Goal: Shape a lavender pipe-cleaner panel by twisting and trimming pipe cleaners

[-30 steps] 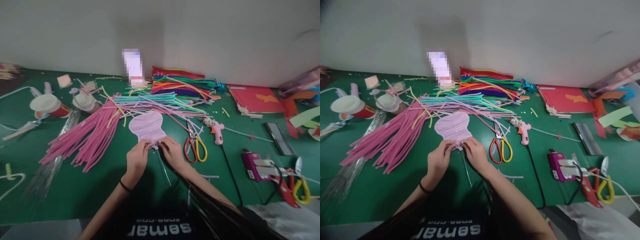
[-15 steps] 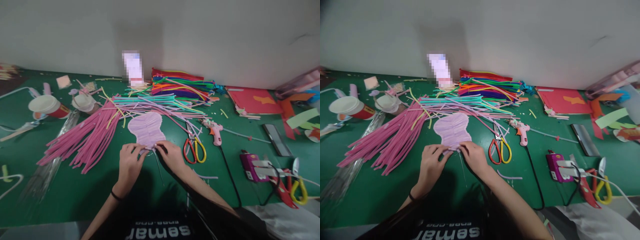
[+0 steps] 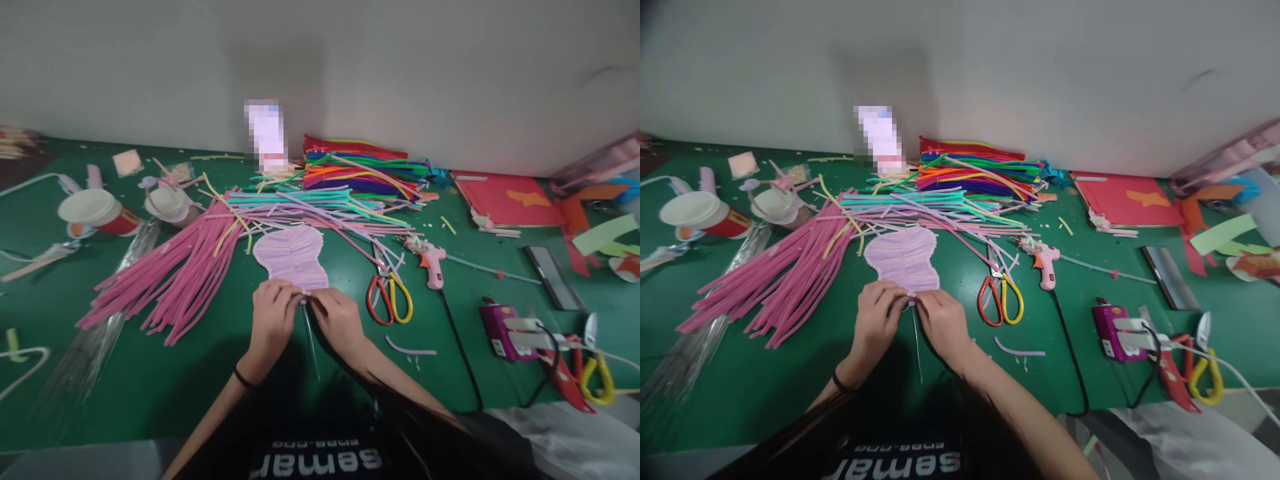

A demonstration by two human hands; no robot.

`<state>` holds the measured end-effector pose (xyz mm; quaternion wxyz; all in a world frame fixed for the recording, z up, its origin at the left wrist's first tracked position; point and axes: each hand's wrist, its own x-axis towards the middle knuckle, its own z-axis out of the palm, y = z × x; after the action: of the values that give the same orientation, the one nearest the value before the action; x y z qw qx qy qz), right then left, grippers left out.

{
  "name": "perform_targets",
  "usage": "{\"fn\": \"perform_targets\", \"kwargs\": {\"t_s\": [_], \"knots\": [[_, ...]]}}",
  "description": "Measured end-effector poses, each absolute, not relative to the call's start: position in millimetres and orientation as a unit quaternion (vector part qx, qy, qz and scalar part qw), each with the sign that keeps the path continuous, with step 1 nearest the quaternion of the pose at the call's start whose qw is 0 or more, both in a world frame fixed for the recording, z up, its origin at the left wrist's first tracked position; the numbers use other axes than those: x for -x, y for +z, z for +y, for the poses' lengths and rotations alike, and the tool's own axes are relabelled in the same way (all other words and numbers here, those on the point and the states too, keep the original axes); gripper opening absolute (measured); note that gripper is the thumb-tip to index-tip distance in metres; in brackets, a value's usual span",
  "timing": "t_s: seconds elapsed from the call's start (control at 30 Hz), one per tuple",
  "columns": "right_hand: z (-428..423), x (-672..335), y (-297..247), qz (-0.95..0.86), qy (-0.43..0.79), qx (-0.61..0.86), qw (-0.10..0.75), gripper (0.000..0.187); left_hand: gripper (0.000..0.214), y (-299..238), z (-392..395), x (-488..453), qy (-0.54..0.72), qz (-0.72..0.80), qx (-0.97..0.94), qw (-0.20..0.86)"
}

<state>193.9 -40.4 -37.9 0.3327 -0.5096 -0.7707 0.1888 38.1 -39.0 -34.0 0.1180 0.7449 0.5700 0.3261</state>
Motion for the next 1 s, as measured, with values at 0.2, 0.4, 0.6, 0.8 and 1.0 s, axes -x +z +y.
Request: {"fn": "perform_targets", "kwargs": {"t_s": [0.2,0.4,0.6,0.8,1.0], "knots": [[-37,-193,-31,-0.748,0.233,0.518,0.344,0.016,0.013,-38,-36,-36,0.315,0.564,-0.755,0.117],[-29,-198,-32,-0.785,0.229,0.501,0.284,0.017,0.02,-36,-32,-29,0.354,0.544,-0.748,0.137],[-23,-199,-34,-0.813,0.212,0.473,0.265,0.015,0.014,-22,-27,-12,0.263,0.493,-0.828,0.047],[-22,-196,-31,-0.825,0.192,0.467,0.255,0.015,0.01,-13,-26,-6,0.223,0.465,-0.857,0.014],[-20,-199,-30,-0.802,0.161,0.48,0.315,0.014,0.011,-13,-34,6,0.179,0.516,-0.838,0.0]]}}
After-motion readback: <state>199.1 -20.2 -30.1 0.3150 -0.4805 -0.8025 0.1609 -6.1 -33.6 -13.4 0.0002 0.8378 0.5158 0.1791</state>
